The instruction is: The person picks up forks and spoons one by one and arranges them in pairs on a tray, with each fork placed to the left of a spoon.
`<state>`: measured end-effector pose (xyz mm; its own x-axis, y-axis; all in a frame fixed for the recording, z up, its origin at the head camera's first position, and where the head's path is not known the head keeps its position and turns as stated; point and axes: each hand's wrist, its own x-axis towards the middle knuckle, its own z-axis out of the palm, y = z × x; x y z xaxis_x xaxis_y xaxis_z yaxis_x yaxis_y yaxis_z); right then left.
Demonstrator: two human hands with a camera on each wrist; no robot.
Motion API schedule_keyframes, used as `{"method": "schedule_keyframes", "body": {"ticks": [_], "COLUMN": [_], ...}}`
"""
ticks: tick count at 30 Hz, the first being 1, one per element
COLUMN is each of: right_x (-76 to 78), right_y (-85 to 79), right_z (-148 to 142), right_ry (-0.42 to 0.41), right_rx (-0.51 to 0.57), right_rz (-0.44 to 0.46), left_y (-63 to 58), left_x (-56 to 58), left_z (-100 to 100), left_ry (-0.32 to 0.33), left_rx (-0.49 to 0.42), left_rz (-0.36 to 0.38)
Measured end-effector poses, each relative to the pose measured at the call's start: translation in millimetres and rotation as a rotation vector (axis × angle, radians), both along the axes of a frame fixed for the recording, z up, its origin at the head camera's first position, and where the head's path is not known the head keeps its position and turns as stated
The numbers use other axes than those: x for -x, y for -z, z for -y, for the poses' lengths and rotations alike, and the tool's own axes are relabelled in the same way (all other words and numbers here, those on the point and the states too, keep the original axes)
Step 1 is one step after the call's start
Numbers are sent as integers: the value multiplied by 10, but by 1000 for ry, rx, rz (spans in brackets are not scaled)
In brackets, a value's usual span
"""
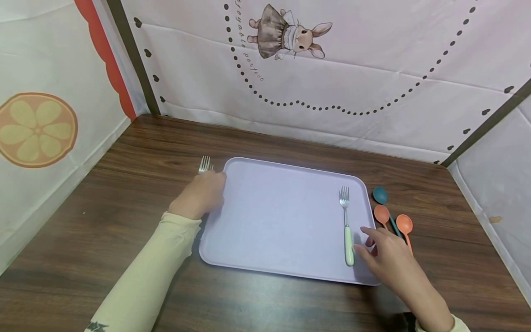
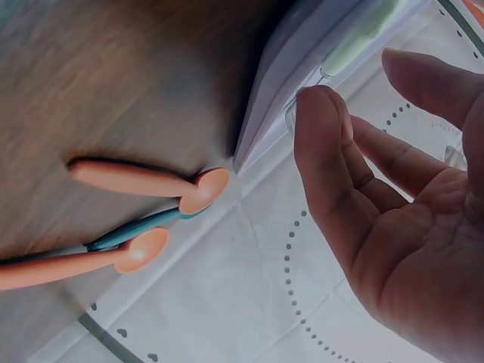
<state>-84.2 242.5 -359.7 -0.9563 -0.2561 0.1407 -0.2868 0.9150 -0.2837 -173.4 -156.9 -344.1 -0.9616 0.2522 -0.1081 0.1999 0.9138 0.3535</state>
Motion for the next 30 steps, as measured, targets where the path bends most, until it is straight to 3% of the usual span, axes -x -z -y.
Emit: {"method": "schedule_keyframes", "body": {"ticks": [21, 30], "right_x": [118, -62], "right_y": [22, 70], "right_z": [-215, -91], "right_ry": [41, 115], "right_rx": [-23, -55], "right_rz": [-1, 17], "left_y": [18, 61], "left_x": [44, 27], "left_z": [-59, 76], "left_ry": [-36, 8], "left_rx": [-18, -17], "left_rz": [25, 8]}}
